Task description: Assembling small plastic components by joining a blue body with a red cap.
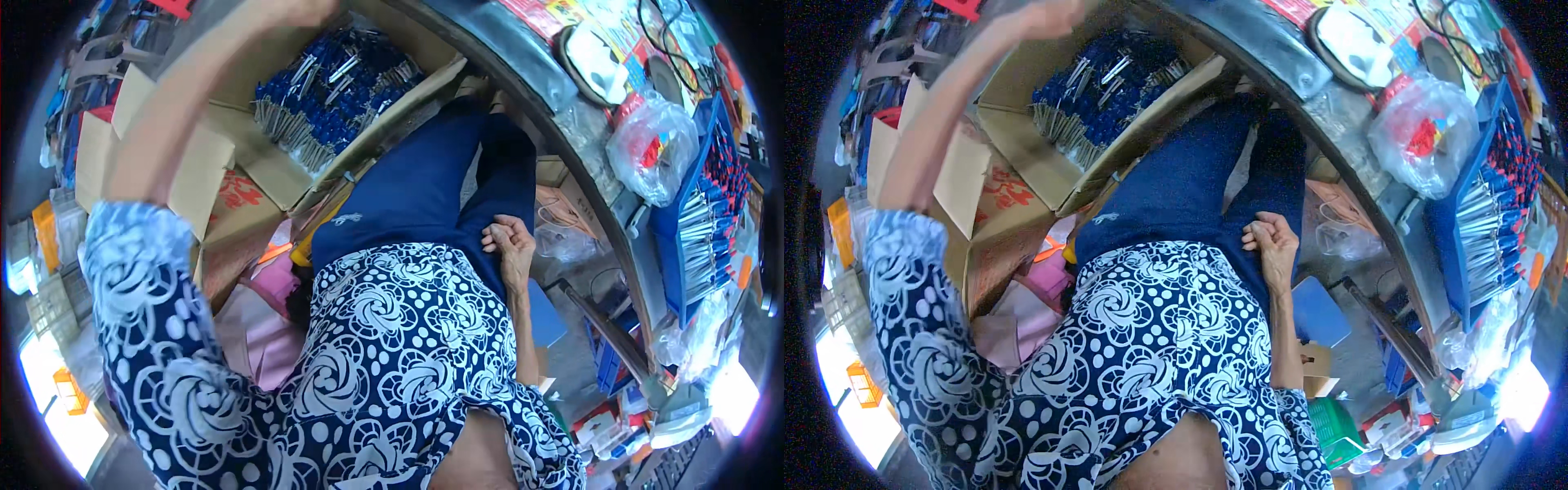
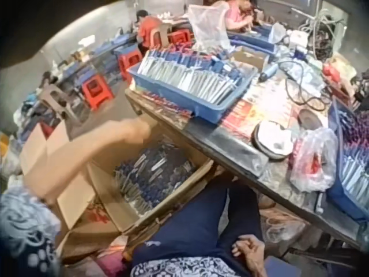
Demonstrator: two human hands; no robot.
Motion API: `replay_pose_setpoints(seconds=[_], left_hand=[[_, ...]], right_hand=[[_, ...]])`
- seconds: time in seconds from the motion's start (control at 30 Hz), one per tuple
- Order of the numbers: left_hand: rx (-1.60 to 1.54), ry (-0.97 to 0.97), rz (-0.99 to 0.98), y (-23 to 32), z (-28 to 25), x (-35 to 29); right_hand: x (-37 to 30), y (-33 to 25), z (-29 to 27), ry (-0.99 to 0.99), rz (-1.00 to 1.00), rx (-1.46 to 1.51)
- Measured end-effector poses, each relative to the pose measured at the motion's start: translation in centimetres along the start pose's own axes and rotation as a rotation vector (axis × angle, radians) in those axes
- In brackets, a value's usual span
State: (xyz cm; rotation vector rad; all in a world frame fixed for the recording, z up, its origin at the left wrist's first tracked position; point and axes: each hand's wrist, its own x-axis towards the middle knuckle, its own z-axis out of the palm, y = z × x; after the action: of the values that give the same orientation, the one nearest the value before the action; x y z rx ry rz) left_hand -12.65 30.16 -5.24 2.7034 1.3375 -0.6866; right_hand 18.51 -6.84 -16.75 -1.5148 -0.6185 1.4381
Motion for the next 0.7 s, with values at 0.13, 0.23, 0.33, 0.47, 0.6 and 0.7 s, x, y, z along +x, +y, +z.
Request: replay_pose_setpoints(seconds=[0.13, 0.23, 0.33, 0.47, 0.6, 0.7], left_hand=[[-0.026, -0.257, -0.04, 4.4, 2.9, 4.2], [-0.162, -0.177, -0.297, 4.5, 7.3, 4.9], [-0.464, 0.003, -0.411, 3.6, 14.6, 5.5], [-0.62, 0.02, -0.552, 4.2, 21.1, 6.2], [-0.767, 0.178, -0.67, 4.8, 24.1, 7.3], [-0.725, 0.324, -0.607, 4.2, 25.3, 8.3]], right_hand=[[0.1, -0.1, -0.5, 0.006, 0.042, 0.065], [0.5, -0.6, 0.0, -0.009, 0.071, 0.086], [0.4, -0.9, 0.2, -0.005, 0.111, 0.109], [0.9, -2.0, 0.4, 0.058, 0.174, 0.048], [1.1, -2.7, 0.5, 0.115, 0.267, -0.008], [0.9, -3.5, 1.1, 0.122, 0.331, 0.018]])
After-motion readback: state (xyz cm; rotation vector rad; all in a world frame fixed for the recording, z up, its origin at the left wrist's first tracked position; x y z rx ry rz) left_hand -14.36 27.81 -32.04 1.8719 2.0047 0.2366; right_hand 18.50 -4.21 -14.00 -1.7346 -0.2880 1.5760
